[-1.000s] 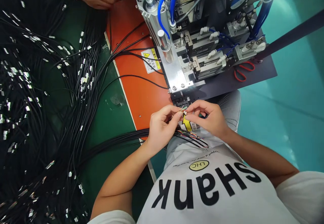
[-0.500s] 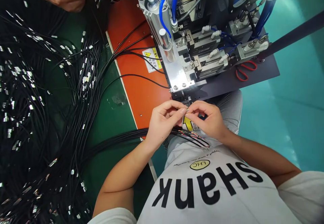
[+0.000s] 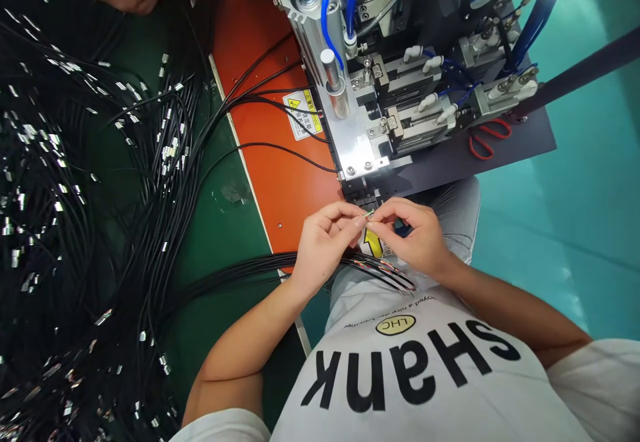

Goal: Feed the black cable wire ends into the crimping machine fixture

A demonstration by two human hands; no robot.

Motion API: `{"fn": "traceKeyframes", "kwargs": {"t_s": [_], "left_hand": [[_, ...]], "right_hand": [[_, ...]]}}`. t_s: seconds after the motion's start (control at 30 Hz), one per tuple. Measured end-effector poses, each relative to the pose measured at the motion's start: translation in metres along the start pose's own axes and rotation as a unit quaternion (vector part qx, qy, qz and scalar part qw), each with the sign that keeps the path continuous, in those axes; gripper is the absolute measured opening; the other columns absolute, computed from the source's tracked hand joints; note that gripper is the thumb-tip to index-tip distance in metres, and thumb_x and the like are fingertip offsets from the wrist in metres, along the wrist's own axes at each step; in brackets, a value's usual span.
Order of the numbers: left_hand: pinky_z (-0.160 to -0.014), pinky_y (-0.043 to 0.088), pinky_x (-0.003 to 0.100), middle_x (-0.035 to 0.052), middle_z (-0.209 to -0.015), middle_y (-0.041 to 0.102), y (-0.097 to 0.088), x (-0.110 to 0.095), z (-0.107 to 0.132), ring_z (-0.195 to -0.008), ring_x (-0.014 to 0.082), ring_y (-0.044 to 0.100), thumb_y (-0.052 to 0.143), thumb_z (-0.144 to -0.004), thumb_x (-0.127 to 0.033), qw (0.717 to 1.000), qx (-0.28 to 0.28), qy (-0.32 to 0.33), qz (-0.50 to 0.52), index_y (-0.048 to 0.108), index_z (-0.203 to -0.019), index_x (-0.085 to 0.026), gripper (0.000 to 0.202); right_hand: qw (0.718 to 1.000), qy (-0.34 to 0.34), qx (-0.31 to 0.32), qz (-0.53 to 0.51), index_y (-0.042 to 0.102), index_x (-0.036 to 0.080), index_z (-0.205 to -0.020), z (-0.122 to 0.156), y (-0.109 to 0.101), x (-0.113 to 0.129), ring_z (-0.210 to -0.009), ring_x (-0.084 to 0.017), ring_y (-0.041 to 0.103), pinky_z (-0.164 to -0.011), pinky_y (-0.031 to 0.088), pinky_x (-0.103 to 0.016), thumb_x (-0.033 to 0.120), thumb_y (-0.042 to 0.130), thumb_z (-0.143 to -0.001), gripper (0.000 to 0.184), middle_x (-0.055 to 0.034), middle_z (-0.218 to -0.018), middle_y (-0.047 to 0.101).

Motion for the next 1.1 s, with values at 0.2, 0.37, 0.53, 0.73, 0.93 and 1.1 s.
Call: {"fn": "traceKeyframes", "kwargs": {"t_s": [0.2,0.37,0.53,0.73,0.93,1.1], "left_hand": [[-0.053,0.04,0.021,-0.0024,-0.062,0.054,-0.001,-0.004,0.001,-0.055,0.0073,0.046,0.075,-0.082,-0.038,1.0,-0.004,-0.002,-0.005,0.069,-0.088,-0.017,0.023],[-0.053,0.04,0.021,-0.0024,-0.063,0.056,0.001,-0.005,0.002,-0.055,0.007,0.047,0.074,-0.083,-0.036,1.0,-0.001,-0.003,-0.008,0.068,-0.088,-0.017,0.02],[-0.055,0.04,0.021,-0.0028,-0.061,0.055,0.001,-0.003,0.002,-0.055,0.0072,0.047,0.073,-0.085,-0.033,1.0,0.015,-0.008,-0.002,0.068,-0.088,-0.017,0.017],[-0.051,0.035,0.022,-0.0021,-0.061,0.055,0.007,0.003,0.004,-0.053,0.0068,0.045,0.075,-0.083,-0.033,0.997,0.052,-0.045,-0.017,0.069,-0.086,-0.016,0.018],[-0.052,0.034,0.02,-0.0041,-0.058,0.052,0.005,0.001,0.003,-0.052,0.0058,0.044,0.073,-0.085,-0.031,0.999,0.031,-0.034,-0.013,0.068,-0.087,-0.017,0.015],[-0.052,0.037,0.02,-0.0044,-0.062,0.054,0.005,-0.001,0.002,-0.051,0.0058,0.047,0.072,-0.086,-0.028,1.0,0.014,-0.001,0.008,0.065,-0.088,-0.018,0.013]], "right_hand": [[0.99,0.077,0.063,-0.096,0.069,0.019,-0.084,-0.007,0.0,-0.011,-0.066,-0.012,0.057,-0.061,0.046,-0.026,0.03,0.07,-0.086,0.011,-0.0006,-0.076,0.067],[0.982,0.098,0.067,-0.148,0.07,0.018,-0.083,-0.006,0.005,-0.016,-0.061,-0.01,0.054,-0.057,0.043,-0.024,0.028,0.07,-0.086,0.01,0.0002,-0.074,0.065],[0.979,0.104,0.101,-0.144,0.067,0.018,-0.085,-0.006,0.009,-0.018,-0.057,-0.009,0.051,-0.054,0.041,-0.024,0.025,0.067,-0.088,0.008,0.0017,-0.072,0.062],[0.992,-0.062,0.106,-0.011,0.062,0.019,-0.084,-0.013,0.002,0.012,-0.071,-0.012,0.054,-0.067,0.044,-0.028,0.014,0.06,-0.089,0.007,-0.0003,-0.08,0.06],[0.993,-0.009,0.093,-0.069,0.061,0.019,-0.087,-0.01,-0.002,-0.001,-0.066,-0.011,0.054,-0.059,0.041,-0.027,0.02,0.057,-0.094,0.008,-0.0007,-0.082,0.06],[0.998,-0.02,0.06,-0.03,0.065,0.019,-0.082,-0.002,0.0,0.0,-0.065,-0.011,0.053,-0.061,0.04,-0.027,0.017,0.068,-0.086,0.006,0.001,-0.075,0.062]]}}
Point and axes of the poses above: each hand's wrist, its own z-axis away from the middle knuckle, its own y-axis out of the palm, x = y × z, the point moved 10 cm from there along -z, towards the middle knuckle
